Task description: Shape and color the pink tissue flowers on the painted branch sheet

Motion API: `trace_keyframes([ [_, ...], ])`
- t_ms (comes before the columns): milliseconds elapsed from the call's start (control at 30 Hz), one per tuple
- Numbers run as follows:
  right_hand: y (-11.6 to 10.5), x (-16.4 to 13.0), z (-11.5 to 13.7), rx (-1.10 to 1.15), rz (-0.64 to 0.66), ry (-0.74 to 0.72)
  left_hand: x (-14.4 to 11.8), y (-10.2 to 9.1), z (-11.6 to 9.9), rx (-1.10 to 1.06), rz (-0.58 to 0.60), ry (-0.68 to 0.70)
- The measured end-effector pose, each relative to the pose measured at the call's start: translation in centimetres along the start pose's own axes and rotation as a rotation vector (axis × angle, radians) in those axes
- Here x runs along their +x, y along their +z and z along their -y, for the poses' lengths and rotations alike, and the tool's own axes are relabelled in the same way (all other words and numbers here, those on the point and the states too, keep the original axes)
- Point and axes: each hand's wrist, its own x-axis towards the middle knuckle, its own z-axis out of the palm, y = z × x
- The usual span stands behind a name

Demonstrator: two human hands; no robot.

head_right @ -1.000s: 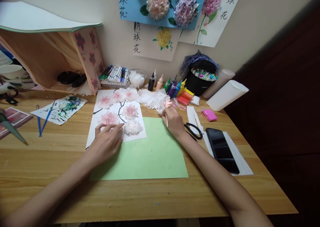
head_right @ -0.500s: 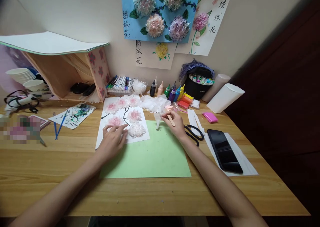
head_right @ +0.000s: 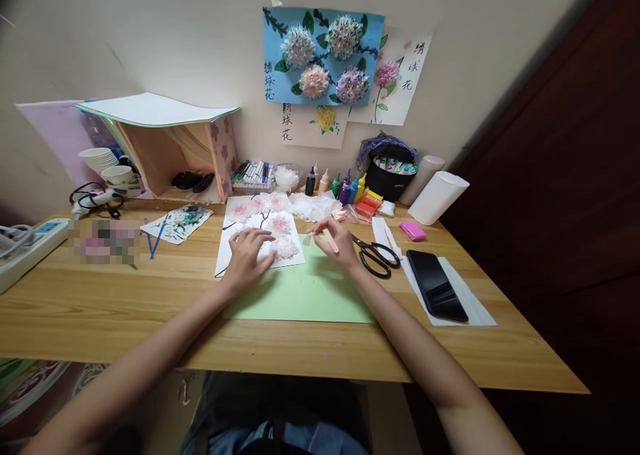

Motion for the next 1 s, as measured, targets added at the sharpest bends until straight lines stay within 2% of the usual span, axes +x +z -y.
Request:
trace_keyframes([
  [100,1.6,-1.3,1.1,-0.031,0.170,-0.051,-0.5,0.6,-0.7,-0.036,0.049,0.043],
  [233,3.3,-2.6,1.2,-0.093,0.267,-0.104,-0.8,1.5,-0.9,-0.085,0.075,-0.008],
  [400,4.4,-3.0,0.7,-0.143,0.217,-0.146,-0.7,2.8,0.0,-0.079,0.038,-0.120],
  [567,3.9,-3.6,1.0,-0.144,0.097,-0.240,-0.6,3.1,0.2,-0.065,0.006,-0.167],
  [767,3.5,-4.3,0.9,-0.136,0.234,-0.444,-0.4,3.3,0.3,-0.038,-0.022,-0.161],
  [1000,4.0,-3.9,0.7,-0.192,0.286,-0.448,-0.5,3.5,0.2,0.002,-0.026,-0.146],
])
